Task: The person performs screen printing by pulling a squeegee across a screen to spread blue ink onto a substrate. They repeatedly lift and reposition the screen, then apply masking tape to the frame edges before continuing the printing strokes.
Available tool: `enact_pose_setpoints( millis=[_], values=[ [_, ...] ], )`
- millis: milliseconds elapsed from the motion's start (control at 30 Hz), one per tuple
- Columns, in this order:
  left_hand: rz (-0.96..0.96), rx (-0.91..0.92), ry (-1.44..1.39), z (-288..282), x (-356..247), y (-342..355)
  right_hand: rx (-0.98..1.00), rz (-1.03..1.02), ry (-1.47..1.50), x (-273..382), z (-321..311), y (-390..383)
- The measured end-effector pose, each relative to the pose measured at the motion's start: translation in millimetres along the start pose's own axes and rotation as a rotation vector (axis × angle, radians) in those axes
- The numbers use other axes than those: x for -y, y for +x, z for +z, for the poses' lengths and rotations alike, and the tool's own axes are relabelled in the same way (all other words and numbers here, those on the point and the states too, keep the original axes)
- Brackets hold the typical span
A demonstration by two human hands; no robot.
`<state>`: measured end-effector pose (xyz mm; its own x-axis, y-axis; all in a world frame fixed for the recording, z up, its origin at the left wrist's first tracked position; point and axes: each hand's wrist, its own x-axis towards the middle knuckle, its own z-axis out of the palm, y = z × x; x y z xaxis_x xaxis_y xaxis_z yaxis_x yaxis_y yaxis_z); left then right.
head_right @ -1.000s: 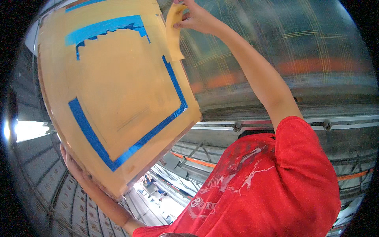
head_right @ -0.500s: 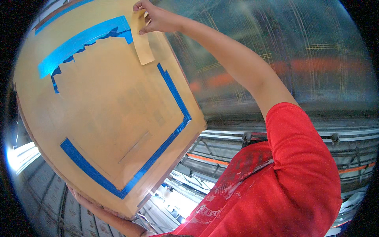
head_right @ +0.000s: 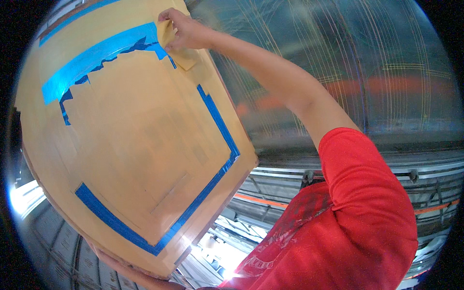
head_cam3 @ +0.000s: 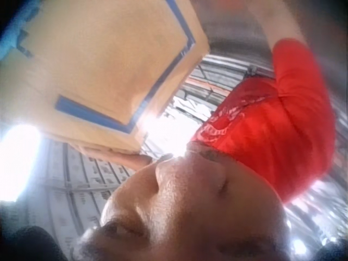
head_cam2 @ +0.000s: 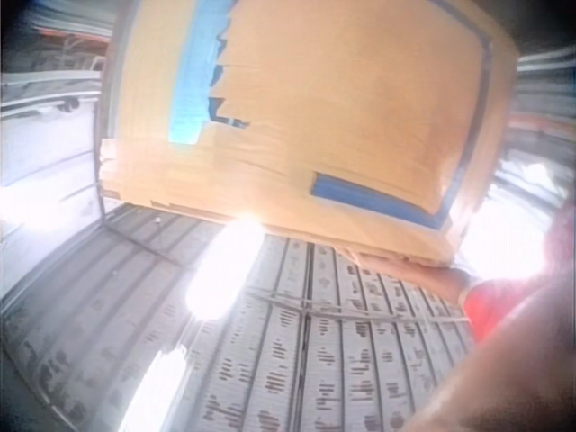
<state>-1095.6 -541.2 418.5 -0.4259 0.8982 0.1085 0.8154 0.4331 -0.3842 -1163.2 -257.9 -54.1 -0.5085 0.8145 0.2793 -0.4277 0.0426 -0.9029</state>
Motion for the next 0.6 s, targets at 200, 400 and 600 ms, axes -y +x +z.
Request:
enact_pose_setpoints(
  millis=[200, 400, 600],
  values=[
    [0.039, -0.053, 0.061, -4, 22, -3, -0.005, -0.014, 0.007, -4, 9, 0],
    [-0.131, -0.1, 0.093, 11, -18, 8, -0.183, -0.16, 0.048, -13, -14, 0],
    [-0.201, -0.086, 0.054, 8, 3, 3, -0.267, 0.089, 0.429, 50, -64, -51]
  ],
)
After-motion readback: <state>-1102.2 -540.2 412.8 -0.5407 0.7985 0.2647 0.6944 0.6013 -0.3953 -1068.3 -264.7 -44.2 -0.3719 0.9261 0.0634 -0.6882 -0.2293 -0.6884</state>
